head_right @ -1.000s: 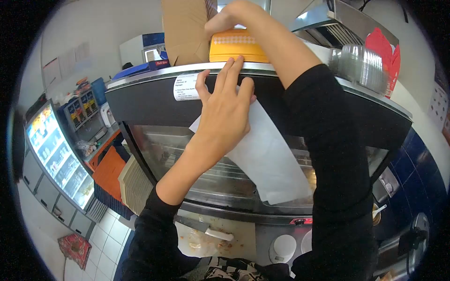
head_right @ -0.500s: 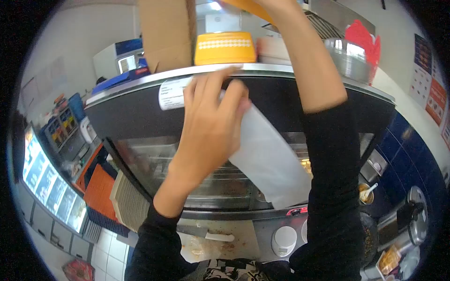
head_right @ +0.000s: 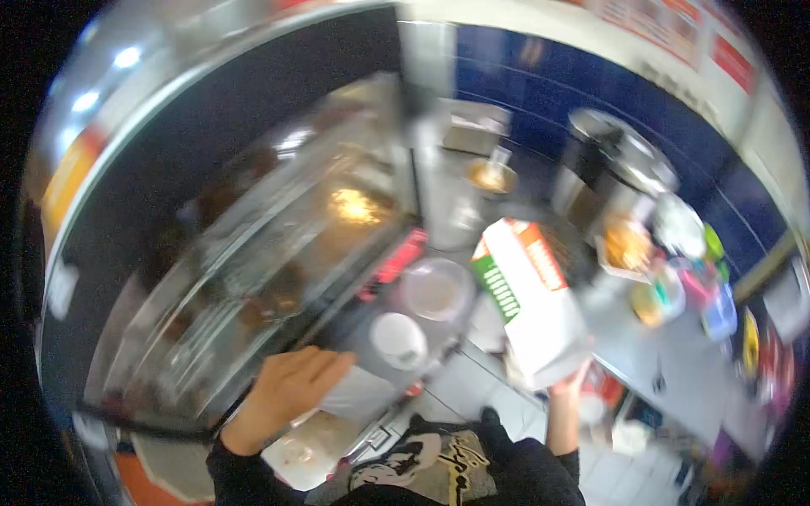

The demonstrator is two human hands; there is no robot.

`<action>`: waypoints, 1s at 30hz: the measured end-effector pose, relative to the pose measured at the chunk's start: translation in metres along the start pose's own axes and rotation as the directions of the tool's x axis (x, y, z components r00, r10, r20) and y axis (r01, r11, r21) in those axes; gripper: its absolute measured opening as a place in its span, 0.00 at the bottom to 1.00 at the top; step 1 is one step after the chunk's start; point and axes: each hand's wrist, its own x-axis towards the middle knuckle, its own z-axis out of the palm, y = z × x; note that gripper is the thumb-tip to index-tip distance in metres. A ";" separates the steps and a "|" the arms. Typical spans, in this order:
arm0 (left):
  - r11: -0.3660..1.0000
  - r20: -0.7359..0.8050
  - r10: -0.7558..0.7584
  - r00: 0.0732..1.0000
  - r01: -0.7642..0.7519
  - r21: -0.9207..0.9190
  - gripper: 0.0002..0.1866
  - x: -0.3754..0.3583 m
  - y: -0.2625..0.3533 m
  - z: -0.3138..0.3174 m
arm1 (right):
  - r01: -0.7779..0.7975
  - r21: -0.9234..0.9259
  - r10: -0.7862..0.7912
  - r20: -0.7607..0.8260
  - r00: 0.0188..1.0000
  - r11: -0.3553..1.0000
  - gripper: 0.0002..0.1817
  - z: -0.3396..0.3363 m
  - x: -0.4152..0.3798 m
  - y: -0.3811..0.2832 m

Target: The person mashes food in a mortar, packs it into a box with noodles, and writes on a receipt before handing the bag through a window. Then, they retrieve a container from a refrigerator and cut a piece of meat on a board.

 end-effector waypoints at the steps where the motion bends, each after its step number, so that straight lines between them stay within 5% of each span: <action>1: 1.000 0.018 0.031 0.999 -0.031 0.004 0.16 0.014 0.010 0.004 | -0.022 0.035 0.018 0.107 0.994 0.999 0.32 -0.036 -0.016 -0.019; 2: 0.993 0.015 0.109 0.994 -0.108 -0.048 0.16 0.033 0.022 0.011 | -0.048 0.064 0.033 0.218 0.975 0.997 0.31 -0.076 -0.023 -0.033; 6: 0.976 0.162 0.187 0.969 -0.164 -0.144 0.16 0.113 0.084 0.030 | 0.255 0.153 -0.257 -0.009 0.966 0.955 0.29 -0.199 -0.037 -0.133; 7: 0.954 0.140 0.270 0.953 -0.245 -0.172 0.17 0.136 0.105 0.043 | 0.252 0.238 -0.287 0.128 0.949 0.938 0.31 -0.210 -0.036 -0.164; 9: 0.891 0.078 0.398 0.914 -0.364 -0.270 0.18 0.177 0.151 0.065 | 0.310 0.225 -0.342 0.118 0.932 0.924 0.33 -0.266 -0.020 -0.210; 14: 0.713 0.016 0.607 0.794 -0.536 -0.453 0.18 0.279 0.281 0.103 | 0.388 0.065 -0.324 -0.435 0.840 0.919 0.33 -0.314 0.056 -0.276; 16: 0.643 -0.130 0.599 0.790 -0.571 -0.510 0.17 0.311 0.324 0.110 | 0.207 0.124 -0.161 -0.304 0.939 0.971 0.31 -0.302 0.085 -0.272; 17: 0.637 -0.129 0.605 0.786 -0.574 -0.514 0.16 0.324 0.339 0.106 | 0.043 0.243 -0.040 -0.017 0.999 0.969 0.30 -0.324 0.103 -0.268; 18: 0.628 -0.126 0.611 0.782 -0.575 -0.524 0.16 0.336 0.351 0.106 | 0.031 0.162 -0.015 -0.103 0.995 0.986 0.36 -0.317 0.109 -0.264; 20: 0.537 -0.252 0.520 0.817 -0.541 -0.648 0.16 0.358 0.367 0.107 | -0.143 0.071 0.158 -0.302 0.940 0.987 0.27 -0.315 0.117 -0.272; 22: 0.508 -0.236 0.529 0.815 -0.527 -0.682 0.16 0.376 0.370 0.117 | -0.227 -0.319 0.111 -0.343 0.933 0.920 0.26 -0.314 0.114 -0.285; 23: 0.446 -0.318 0.431 0.845 -0.506 -0.738 0.15 0.385 0.373 0.124 | -0.227 -0.314 0.112 -0.345 0.932 0.922 0.26 -0.307 0.104 -0.295; 24: 0.377 -0.386 0.319 0.866 -0.489 -0.786 0.14 0.394 0.376 0.132 | -0.159 -0.700 -0.190 -0.394 0.899 0.696 0.28 -0.300 0.092 -0.306; 25: 0.377 -0.382 0.321 0.867 -0.487 -0.788 0.14 0.401 0.377 0.142 | -0.157 -0.937 -0.471 -0.295 0.831 0.311 0.30 -0.287 0.078 -0.317; 26: 0.358 -0.351 0.188 0.917 -0.397 -0.845 0.11 0.408 0.379 0.153 | -0.161 -0.936 -0.468 -0.299 0.831 0.313 0.30 -0.271 0.066 -0.331; 28: 0.323 -0.296 0.049 0.954 -0.295 -0.899 0.08 0.408 0.389 0.179 | 0.253 -0.600 -0.282 0.048 0.958 0.759 0.36 -0.239 0.042 -0.357; 29: 0.299 -0.178 -0.136 0.975 -0.131 -0.945 0.06 0.406 0.397 0.195 | 0.248 -0.600 -0.278 0.045 0.960 0.761 0.36 -0.230 0.035 -0.364; 30: 0.248 -0.052 -0.310 0.949 0.028 -0.968 0.05 0.404 0.403 0.212 | 0.123 -0.263 -0.076 0.182 0.980 0.957 0.38 -0.224 0.030 -0.370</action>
